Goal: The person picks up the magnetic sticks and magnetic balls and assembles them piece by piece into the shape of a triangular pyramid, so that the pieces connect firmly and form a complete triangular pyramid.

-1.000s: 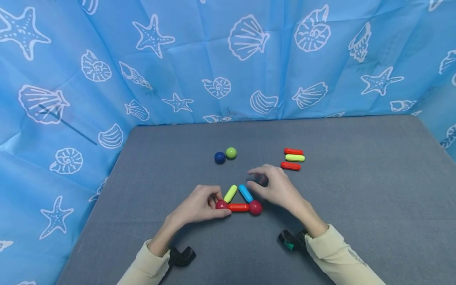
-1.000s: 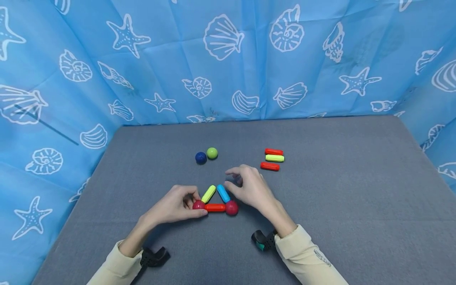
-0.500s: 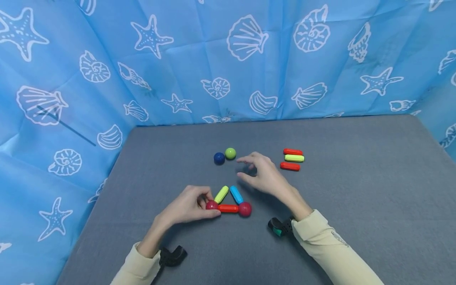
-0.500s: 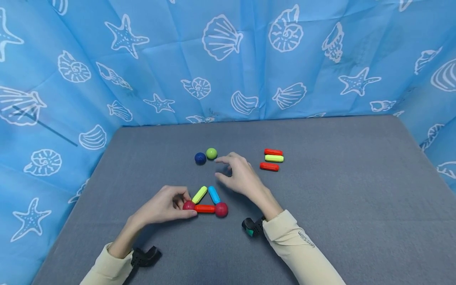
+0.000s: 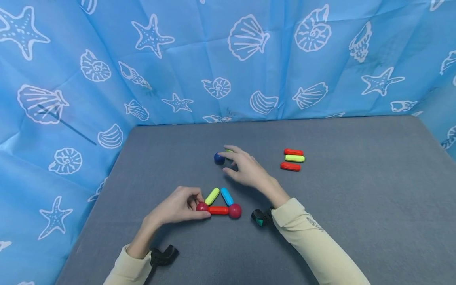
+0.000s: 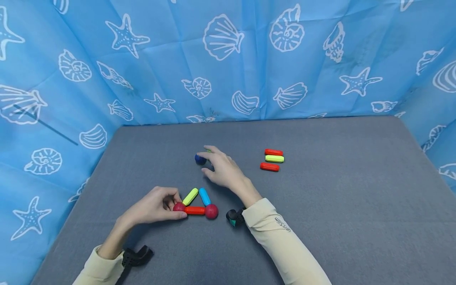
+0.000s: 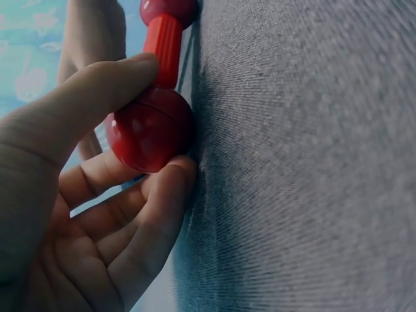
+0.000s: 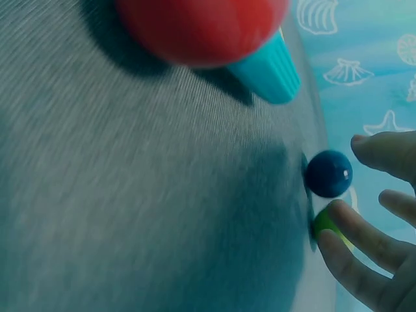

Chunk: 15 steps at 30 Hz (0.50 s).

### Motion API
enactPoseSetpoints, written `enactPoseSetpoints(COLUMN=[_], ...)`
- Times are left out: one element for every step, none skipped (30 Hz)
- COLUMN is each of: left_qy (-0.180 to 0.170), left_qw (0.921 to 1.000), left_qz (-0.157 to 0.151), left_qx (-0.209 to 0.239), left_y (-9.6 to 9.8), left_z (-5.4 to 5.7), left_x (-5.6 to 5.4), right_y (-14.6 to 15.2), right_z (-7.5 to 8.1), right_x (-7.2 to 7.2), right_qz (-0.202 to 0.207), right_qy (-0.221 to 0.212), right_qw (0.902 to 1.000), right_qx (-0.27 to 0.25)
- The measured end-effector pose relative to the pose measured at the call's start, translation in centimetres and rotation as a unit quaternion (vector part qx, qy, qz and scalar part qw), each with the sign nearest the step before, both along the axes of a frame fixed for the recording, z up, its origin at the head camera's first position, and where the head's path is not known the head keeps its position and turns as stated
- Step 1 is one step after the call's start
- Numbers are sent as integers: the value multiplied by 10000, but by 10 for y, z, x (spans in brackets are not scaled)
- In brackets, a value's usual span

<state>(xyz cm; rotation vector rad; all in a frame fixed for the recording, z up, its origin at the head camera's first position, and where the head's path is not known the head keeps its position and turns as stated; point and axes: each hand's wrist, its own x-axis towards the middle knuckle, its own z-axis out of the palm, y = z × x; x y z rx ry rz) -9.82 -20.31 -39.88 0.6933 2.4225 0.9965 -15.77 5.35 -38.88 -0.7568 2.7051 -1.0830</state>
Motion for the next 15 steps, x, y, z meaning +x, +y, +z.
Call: enactPoseSetpoints(left_qy=[-4,-8,-12,-18,-26,-31,-35,-40,-41,-38,-33,-25,-19,-11,-5], left_qw=[10000,10000,10000,10000,10000,10000,10000,10000,10000,10000,10000,10000,10000,10000,10000], left_qz=[-3,-13,-17,-23,-25,-25,-27,-32,-33,-40,-46,-53,-62,-67,-70], left_qx=[-11,-17,-18,-17,-13,-13,-11,-5,-6,-4,4,9,24,38,52], left_y=[0,-1,-1,-1,-1,-1,-1,-1,-2,-2,-2,-2,-2,-2,-2], left_z=[0,1,0,0,0,0,0,-1,-1,-1,-1,-1,-1,-1,-2], left_x=[0,0,0,0,0,0,1,1,1,1,1,1,1,1,1], right_y=[-3,-6,-9,-12,-14,-17,-18,-20,-21,-23,-24,-25,-25,-26,-26], right_z=[0,0,0,0,0,0,0,0,0,0,0,-1,-1,-1,-1], right_x=[-1,-2,-3,-4,-5,-5,-6,-7,-7,-7,-7,-7,-7,-6,-6], right_qz=[66,112,154,191,225,261,285,293,293,288,283,274,260,250,249], right_qy=[-18,-42,-52,-60,-71,-87,-106,-122,-136,-151,-162,-159,-153,-124,-102], right_qw=[10000,9998,9996,9993,9989,9984,9979,9974,9970,9967,9964,9962,9962,9960,9961], right_qx=[70,145,228,314,409,491,567,641,703,750,784,806,820,844,841])
